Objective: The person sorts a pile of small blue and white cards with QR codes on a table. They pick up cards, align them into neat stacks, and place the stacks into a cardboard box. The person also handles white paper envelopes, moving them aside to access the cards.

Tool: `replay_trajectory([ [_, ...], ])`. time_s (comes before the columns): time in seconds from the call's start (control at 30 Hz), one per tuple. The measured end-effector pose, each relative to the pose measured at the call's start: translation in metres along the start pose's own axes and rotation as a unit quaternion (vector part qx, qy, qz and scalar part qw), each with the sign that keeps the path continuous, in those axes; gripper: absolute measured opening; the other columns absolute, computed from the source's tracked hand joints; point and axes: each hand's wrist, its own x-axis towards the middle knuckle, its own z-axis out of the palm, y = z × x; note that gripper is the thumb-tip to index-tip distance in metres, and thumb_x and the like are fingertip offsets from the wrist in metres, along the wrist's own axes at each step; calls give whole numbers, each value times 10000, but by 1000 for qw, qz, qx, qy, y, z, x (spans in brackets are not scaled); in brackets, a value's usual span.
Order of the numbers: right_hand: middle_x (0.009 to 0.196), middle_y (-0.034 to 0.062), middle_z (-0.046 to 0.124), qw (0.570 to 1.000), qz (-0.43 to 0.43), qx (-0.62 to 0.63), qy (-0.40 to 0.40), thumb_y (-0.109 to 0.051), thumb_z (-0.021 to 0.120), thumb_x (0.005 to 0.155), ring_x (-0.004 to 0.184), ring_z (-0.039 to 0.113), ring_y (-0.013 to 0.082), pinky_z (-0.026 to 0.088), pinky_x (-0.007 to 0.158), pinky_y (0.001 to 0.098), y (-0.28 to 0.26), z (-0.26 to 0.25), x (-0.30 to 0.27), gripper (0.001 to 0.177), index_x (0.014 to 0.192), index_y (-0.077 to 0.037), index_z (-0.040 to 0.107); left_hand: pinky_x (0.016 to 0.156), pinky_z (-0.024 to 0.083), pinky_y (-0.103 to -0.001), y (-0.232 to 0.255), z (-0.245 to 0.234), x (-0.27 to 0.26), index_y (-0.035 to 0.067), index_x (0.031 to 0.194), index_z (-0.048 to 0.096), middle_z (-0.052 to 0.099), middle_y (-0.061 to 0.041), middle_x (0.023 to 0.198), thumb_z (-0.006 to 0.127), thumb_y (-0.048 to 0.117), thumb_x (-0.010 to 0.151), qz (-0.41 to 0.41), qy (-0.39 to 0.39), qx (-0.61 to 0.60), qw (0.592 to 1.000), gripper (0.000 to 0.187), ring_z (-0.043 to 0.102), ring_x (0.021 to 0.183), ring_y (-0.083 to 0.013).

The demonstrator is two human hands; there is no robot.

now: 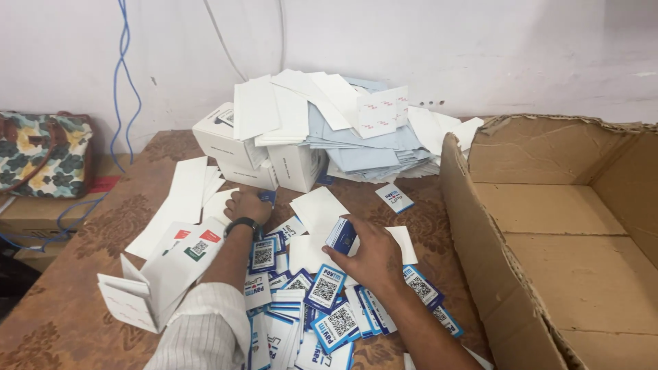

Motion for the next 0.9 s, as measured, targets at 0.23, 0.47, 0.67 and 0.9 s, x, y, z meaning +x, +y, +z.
replay_trajectory([
  [0.23,1078,148,739,997,77,2,-6,-467,897,655,965,741,288,585,819,387,11,1,8,756,1254,-72,658,1180,293,-481,7,-20,11,313,1334,650,430,-152,1503,882,314,730,-50,-87,10,995,647,379,1403,-355],
  [0.47,1098,142,741,998,65,4,-15,-424,892,681,1002,729,286,571,859,380,8,-7,7,710,1266,-92,664,943,589,-383,-3,-5,24,23,1227,652,728,-182,1171,874,65,692,50,-85,-187,977,580,732,1061,-271],
  [0.67,1166,122,729,999,-31,34,16,-313,893,698,1069,710,298,560,898,391,3,-6,1,688,1312,-148,631,812,569,-320,9,-9,-95,7,1136,666,712,-104,1028,708,-35,788,70,-178,-496,847,354,694,912,-196],
  [0.9,1386,128,655,981,-185,62,-14,-147,851,627,1232,649,335,521,1019,416,-6,1,-8,788,1369,-111,590,889,572,-397,2,-10,-160,9,1125,649,654,-132,1122,535,12,907,28,-367,-687,627,246,645,1054,-239],
])
